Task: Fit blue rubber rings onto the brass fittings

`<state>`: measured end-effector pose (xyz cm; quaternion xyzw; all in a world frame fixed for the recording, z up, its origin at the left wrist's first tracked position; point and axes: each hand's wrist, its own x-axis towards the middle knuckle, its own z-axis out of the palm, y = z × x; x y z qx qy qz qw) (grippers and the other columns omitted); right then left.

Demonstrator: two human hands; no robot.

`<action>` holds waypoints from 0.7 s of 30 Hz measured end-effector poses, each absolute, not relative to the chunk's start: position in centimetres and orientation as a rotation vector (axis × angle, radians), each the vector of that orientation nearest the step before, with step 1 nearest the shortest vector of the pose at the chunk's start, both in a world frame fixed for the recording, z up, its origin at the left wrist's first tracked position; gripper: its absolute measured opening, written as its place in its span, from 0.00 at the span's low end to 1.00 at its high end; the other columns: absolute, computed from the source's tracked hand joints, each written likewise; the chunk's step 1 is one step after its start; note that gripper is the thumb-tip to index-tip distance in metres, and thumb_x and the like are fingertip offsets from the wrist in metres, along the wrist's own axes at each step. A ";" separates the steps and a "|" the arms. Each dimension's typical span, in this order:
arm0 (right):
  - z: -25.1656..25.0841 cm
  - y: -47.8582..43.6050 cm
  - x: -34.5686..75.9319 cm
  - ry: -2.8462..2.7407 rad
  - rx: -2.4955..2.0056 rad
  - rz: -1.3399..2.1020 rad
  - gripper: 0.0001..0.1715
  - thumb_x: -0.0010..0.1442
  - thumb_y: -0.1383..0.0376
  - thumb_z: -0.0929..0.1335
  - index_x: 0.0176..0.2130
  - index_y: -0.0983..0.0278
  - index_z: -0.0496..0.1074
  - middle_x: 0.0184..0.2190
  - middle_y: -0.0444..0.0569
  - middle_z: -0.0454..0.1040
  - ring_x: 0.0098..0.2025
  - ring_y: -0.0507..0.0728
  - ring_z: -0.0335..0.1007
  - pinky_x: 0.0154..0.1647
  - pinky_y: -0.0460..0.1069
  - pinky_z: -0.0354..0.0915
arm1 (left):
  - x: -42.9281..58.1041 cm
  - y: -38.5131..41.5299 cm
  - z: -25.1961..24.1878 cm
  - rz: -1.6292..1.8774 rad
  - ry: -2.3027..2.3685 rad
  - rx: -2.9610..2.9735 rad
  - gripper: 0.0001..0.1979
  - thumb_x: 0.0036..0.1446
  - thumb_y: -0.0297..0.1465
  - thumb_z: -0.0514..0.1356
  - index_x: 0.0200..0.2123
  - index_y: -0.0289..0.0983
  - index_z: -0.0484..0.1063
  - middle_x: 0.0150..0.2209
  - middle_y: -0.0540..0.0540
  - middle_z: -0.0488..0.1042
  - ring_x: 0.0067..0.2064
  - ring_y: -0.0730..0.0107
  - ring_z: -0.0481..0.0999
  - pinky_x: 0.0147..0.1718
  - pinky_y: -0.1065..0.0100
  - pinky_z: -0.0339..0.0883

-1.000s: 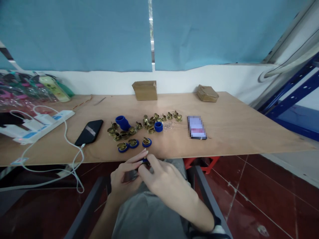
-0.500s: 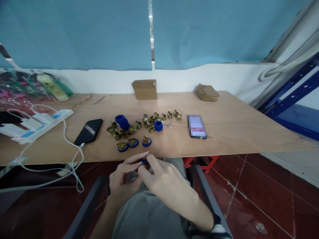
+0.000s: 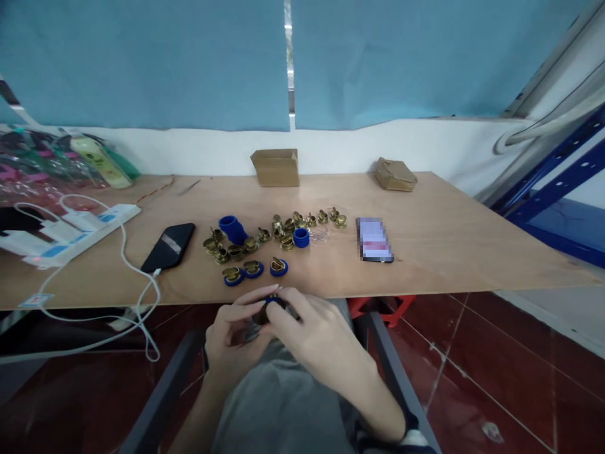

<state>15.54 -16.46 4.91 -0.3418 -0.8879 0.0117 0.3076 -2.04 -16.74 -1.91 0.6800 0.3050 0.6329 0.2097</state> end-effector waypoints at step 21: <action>-0.3 -14.8 15.9 -1.526 -1.022 1.166 0.10 0.62 0.61 0.71 0.43 0.59 0.66 0.29 0.39 0.65 0.29 0.51 0.63 0.31 0.46 0.62 | -0.3 -16.6 -2.9 1.525 1.027 2.112 0.24 0.61 0.24 0.66 0.59 0.44 0.71 0.54 0.44 0.82 0.54 0.58 0.84 0.54 0.59 0.81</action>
